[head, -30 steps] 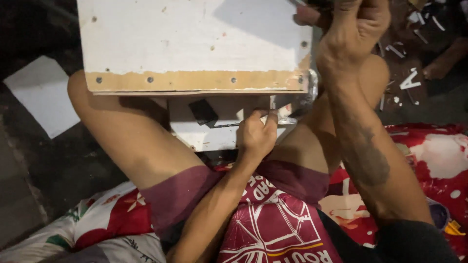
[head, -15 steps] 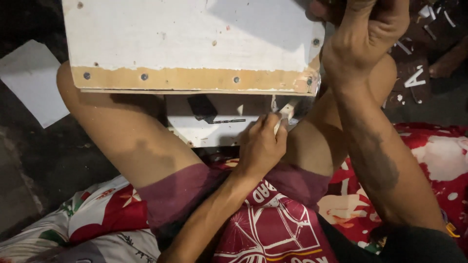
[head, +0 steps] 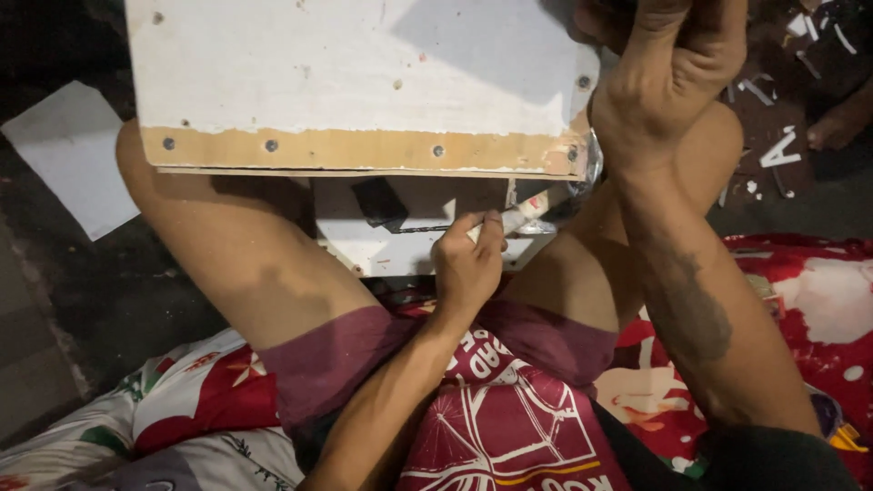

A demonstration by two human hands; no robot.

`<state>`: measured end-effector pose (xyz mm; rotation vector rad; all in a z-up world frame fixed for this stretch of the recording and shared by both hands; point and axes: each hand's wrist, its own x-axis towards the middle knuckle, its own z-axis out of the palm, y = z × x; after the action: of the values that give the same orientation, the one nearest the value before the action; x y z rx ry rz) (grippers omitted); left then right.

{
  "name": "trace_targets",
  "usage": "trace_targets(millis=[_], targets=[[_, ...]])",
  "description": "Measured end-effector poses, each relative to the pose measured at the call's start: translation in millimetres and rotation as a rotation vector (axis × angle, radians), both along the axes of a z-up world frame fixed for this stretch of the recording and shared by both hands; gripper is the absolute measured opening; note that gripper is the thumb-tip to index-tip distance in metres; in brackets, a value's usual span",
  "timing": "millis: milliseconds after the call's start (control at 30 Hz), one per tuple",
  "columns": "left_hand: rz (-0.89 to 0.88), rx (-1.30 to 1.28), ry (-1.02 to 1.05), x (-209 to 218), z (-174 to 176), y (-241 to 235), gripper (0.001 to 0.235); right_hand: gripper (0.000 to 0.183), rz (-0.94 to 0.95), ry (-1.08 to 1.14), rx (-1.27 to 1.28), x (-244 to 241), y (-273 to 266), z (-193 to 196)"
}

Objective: The person is sanding and scraping the exterior surface and edges of a white board to smooth it.

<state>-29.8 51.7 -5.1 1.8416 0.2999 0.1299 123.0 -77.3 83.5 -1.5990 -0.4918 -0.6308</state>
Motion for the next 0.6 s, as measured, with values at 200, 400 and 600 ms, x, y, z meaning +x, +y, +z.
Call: trace_targets(millis=[200, 400, 600], targets=[[-0.017, -0.107, 0.123, -6.0, 3.0, 6.3, 0.029, 0.015, -0.017, -0.036, -0.023, 1.2, -1.6, -5.0], [-0.056, -0.221, 0.121, -15.8, 17.8, 26.0, 0.028, 0.015, -0.009, -0.030, -0.016, -3.6, 2.2, 1.2], [-0.040, -0.505, 0.146, -35.5, 35.1, 52.3, 0.033, 0.024, 0.099, 0.247, 0.338, -13.6, -9.3, 12.2]])
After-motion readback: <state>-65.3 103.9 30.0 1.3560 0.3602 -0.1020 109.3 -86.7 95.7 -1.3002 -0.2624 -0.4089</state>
